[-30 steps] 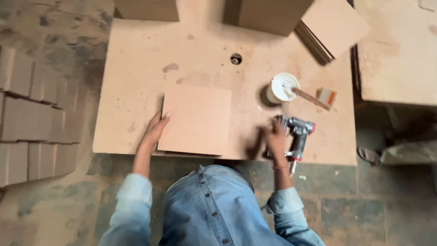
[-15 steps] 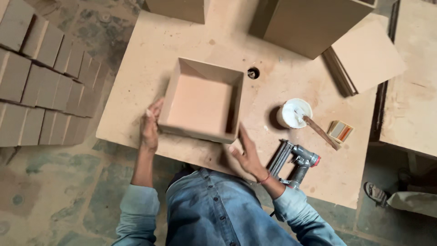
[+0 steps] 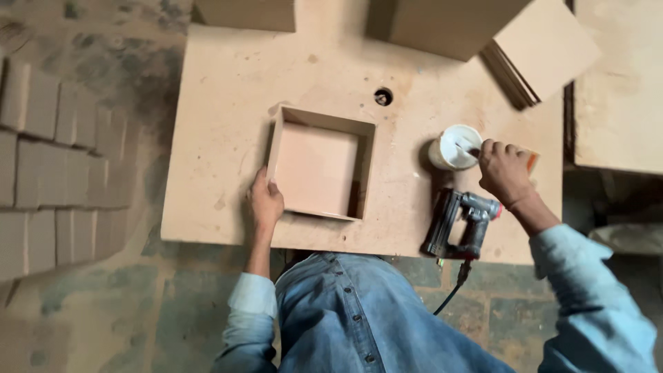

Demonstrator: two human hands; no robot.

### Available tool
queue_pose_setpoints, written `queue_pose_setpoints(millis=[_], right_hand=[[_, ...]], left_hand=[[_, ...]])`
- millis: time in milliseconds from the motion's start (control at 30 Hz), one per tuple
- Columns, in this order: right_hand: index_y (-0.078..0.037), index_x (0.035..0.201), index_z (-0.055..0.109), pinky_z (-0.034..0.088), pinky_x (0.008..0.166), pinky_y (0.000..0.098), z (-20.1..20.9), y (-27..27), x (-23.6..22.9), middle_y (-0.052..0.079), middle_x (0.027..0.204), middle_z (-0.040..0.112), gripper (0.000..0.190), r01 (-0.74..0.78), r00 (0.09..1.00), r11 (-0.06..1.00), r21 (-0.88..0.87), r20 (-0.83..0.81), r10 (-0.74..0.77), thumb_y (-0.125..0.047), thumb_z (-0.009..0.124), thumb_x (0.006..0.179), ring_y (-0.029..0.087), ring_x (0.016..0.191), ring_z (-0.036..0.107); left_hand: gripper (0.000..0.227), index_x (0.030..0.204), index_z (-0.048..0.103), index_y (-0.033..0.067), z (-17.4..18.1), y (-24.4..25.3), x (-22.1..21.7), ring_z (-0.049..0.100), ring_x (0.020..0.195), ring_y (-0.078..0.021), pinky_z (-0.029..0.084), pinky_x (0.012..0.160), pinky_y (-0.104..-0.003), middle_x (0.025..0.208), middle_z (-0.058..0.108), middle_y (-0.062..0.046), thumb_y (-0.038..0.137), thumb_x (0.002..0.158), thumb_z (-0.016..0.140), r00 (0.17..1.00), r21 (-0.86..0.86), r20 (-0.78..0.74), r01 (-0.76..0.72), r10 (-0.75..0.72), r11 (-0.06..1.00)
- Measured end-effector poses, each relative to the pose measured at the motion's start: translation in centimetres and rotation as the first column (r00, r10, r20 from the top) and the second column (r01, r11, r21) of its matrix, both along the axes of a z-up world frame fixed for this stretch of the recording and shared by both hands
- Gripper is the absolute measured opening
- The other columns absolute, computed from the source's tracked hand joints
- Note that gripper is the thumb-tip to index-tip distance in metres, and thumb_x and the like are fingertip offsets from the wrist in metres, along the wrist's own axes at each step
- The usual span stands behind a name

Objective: The person assembles small cardboard boxes by applying glue to the edges of open box frames, placing a flat cardboard lid on top, and securing it with a pneumatic nail gun. The process is repeated for several boxes, with finished units stacked on the table.

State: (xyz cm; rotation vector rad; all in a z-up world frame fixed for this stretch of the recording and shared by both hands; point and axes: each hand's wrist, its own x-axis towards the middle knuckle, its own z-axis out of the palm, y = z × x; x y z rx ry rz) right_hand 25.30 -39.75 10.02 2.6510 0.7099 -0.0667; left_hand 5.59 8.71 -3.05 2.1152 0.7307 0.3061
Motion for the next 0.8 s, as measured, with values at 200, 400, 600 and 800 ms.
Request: queue_pose_setpoints(millis=[200,400,600,800], right_hand=[[0.001,0.125,0.06,0.053,0.063,0.0419,-0.7,-2.2,-1.2,0.015,0.096,0.068,0.035,-0.22,0.973,0.97,-0.103,0.053,0.226,-0.014,0.057,0.093,0.031,0.091,0.067],[-0.001,0.107,0.066,0.056,0.073,0.0436,2.2,-1.7,-1.3,0.012,0.091,0.067,0.027,-0.124,0.966,0.989,-0.082,0.216,0.139,-0.018,0.059,0.088,0.029,0.09,0.067],[-0.004,0.1,0.074,0.053,0.059,0.0439,1.7,1.2,-4.3,0.016,0.074,0.069,0.019,0.386,0.915,0.892,0.236,-0.22,-0.338,-0.009,0.059,0.09,0.031,0.061,0.064],[0.004,0.101,0.072,0.052,0.055,0.0286,-1.5,-0.8,-5.7,0.01,0.08,0.074,0.015,0.815,0.548,0.002,0.58,-0.769,-0.33,-0.007,0.065,0.093,0.013,0.061,0.066]], left_hand=[[0.043,0.136,0.063,0.0073,0.9,-0.1,-0.7,0.066,0.111,-0.0458,0.052,0.096,-0.052,0.119,0.072,-0.024,0.007,0.095,0.054,0.999,-0.048,-0.009,0.034,-0.035,0.998],[0.042,0.138,0.059,0.0005,2.2,0.0,-0.3,0.065,0.111,-0.0475,0.05,0.096,-0.052,0.122,0.069,-0.028,0.008,0.097,0.057,0.999,-0.037,-0.001,0.039,-0.039,0.999],[0.041,0.137,0.058,0.0011,3.5,0.2,0.1,0.071,0.108,-0.0432,0.056,0.095,-0.048,0.119,0.07,-0.026,0.008,0.096,0.056,0.99,-0.033,0.119,0.078,-0.073,0.996],[0.049,0.14,0.063,0.0196,5.5,3.5,1.7,0.069,0.104,-0.0442,0.055,0.088,-0.05,0.115,0.072,-0.022,0.006,0.093,0.057,0.976,-0.018,-0.073,0.204,-0.204,0.979]])
